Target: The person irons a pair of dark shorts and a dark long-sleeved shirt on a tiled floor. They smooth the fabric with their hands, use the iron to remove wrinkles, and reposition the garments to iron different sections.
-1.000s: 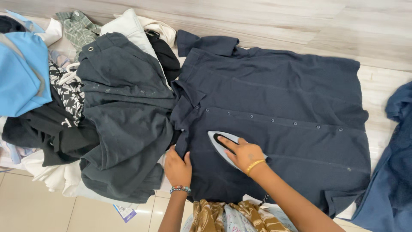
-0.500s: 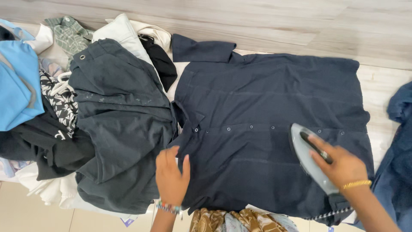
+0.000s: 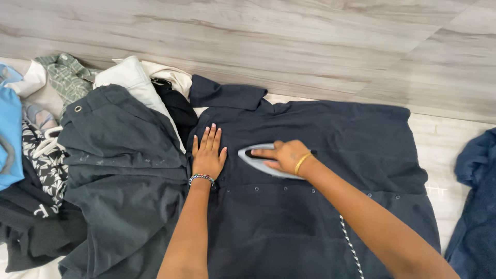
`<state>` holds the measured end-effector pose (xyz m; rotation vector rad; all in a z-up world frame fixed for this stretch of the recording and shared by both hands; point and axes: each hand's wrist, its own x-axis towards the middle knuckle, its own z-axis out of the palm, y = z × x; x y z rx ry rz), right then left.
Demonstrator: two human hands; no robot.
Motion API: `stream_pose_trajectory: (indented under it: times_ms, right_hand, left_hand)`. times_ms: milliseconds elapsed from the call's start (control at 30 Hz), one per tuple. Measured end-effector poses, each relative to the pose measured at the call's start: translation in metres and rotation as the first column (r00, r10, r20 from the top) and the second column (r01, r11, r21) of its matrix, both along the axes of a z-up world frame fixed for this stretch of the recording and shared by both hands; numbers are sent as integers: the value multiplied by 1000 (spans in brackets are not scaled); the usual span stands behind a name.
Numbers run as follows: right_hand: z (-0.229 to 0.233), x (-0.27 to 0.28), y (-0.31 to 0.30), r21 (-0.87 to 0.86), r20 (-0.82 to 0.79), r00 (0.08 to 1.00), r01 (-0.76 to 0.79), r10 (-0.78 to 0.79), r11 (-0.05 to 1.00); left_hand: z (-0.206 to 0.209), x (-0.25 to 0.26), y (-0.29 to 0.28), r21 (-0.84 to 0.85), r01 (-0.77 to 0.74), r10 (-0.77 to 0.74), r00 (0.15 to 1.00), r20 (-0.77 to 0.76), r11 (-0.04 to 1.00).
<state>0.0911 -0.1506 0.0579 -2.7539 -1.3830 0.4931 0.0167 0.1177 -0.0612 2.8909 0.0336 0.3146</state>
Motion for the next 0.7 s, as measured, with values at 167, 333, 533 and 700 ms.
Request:
stream_pose_trajectory:
  times_ms: [167, 333, 533, 700]
  right_hand:
    - [-5, 41, 7, 145, 106, 939, 310, -326, 940]
    - [3, 25, -23, 71, 5, 991, 131, -131, 989]
    - [17, -5, -103, 13, -46, 951, 308, -307, 951]
    - [10, -54, -146, 125, -30, 960, 278, -277, 952]
  left_hand:
    - [2, -1, -4, -31, -28, 28, 1000, -10, 999]
    - [11, 7, 6, -52, -4, 2, 999, -48, 999]
    - [36, 16, -14, 58, -22, 23, 1000, -17, 998]
    - [68, -59, -138, -280, 370, -392, 920, -25, 886]
